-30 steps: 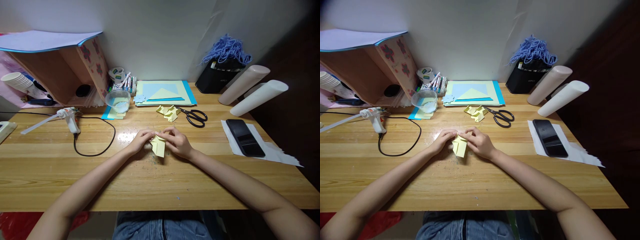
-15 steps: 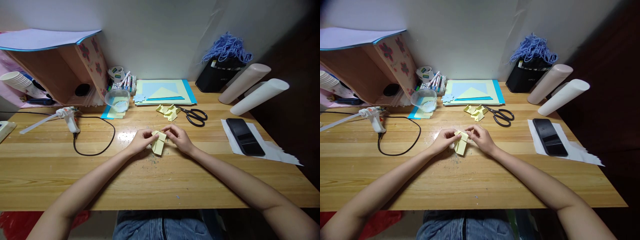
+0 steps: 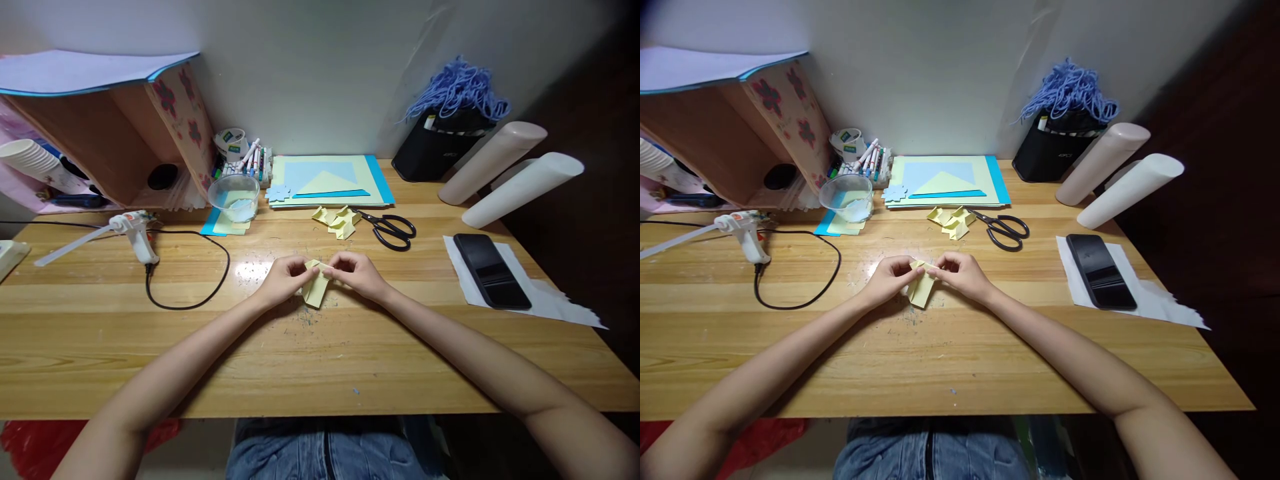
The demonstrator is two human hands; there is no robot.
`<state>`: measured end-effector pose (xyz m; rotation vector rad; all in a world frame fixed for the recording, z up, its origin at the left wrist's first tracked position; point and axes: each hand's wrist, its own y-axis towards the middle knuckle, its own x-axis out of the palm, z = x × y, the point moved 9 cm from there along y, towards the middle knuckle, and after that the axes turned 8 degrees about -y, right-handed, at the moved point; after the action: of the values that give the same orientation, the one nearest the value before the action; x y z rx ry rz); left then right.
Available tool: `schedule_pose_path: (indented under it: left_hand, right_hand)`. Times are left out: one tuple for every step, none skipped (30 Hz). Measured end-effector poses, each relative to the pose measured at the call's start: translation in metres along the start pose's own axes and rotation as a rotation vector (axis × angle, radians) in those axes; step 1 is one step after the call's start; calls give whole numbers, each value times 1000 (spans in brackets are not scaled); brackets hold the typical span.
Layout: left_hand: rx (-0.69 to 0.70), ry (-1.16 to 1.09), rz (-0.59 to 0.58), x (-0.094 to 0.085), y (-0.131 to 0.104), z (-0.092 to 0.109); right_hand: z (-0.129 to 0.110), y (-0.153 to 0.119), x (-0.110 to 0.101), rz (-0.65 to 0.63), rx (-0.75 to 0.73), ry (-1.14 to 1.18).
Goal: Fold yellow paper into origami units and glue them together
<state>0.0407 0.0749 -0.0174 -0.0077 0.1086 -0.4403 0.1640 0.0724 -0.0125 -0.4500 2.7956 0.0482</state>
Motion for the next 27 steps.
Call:
schedule_pose_path:
  left_hand:
    - [1, -3, 4, 0, 0, 0]
    - [0, -6, 11, -1, 0, 0]
    - [-3, -10, 16, -1, 1, 0]
    - [-6, -16, 21, -2, 1, -1]
    - [-11, -23, 24, -2, 1, -1]
    - [-15, -31, 27, -2, 1, -2]
    - [-19, -37, 28, -2, 1, -3]
    - [-21, -41, 30, -2, 1, -3]
    - [-22, -43, 31, -2, 1, -3]
    - [-23, -42, 30, -2, 0, -4]
    - [-21, -39, 29, -2, 0, -3]
    - [-19, -34, 26, -2, 1, -3]
    - [-16, -29, 21, -2, 1, -3]
    - [-15, -25, 17, -1, 1, -3]
    - [-14, -22, 10, -1, 1, -3]
    - [-13, -18, 7, -1, 1, -3]
    - [-13, -14, 3, 0, 1, -3]
    - [-12, -8, 2, 0, 1, -2]
    - [-12, 1, 1, 0, 1, -2]
    - [-12, 11, 0, 0, 1, -2]
    - [-12, 18, -5, 0, 0, -2]
    - [-13, 23, -16, 1, 0, -1]
    - [-15, 27, -33, 3, 0, -1]
    - [-16, 30, -51, 5, 0, -1]
    - [-16, 37, -68, 6, -1, 0]
    - [-14, 50, -80, 8, -1, 0]
    - [-8, 69, -82, 8, -1, 1]
  right_hand:
    - [1, 0, 0, 0, 12, 14]
    - [2, 0, 0, 1, 25, 28]
    - [3, 0, 0, 2, 40, 39]
    - [4, -1, 0, 3, 52, 48]
    - [5, -1, 0, 5, 58, 53]
    - [5, -1, 0, 7, 60, 53]
    - [5, -1, 0, 8, 59, 50]
    - [5, -1, 0, 7, 55, 46]
    - [4, 0, 0, 2, 48, 43]
    - [4, 0, 1, -3, 43, 38]
    - [4, 0, 1, -9, 39, 30]
    - [4, 0, 1, -14, 34, 19]
    - [4, 0, 1, -16, 30, 7]
    - [4, 0, 2, -18, 28, -6]
    - [5, 0, 2, -18, 27, -19]
    - [6, 0, 2, -16, 28, -31]
    - [7, 0, 1, -13, 28, -44]
    - [8, -1, 1, -10, 28, -56]
    - [8, -1, 1, -8, 27, -67]
    - [8, -1, 1, -10, 23, -73]
    - [7, -1, 2, -17, 15, -75]
    - [5, -1, 3, -31, 5, -71]
    - [3, -1, 4, -47, -7, -66]
    - [1, -1, 5, -64, -19, -61]
    - [-1, -1, 6, -80, -28, -59]
    - [-3, -1, 7, -95, -33, -59]
    - [-4, -1, 8, -108, -37, -60]
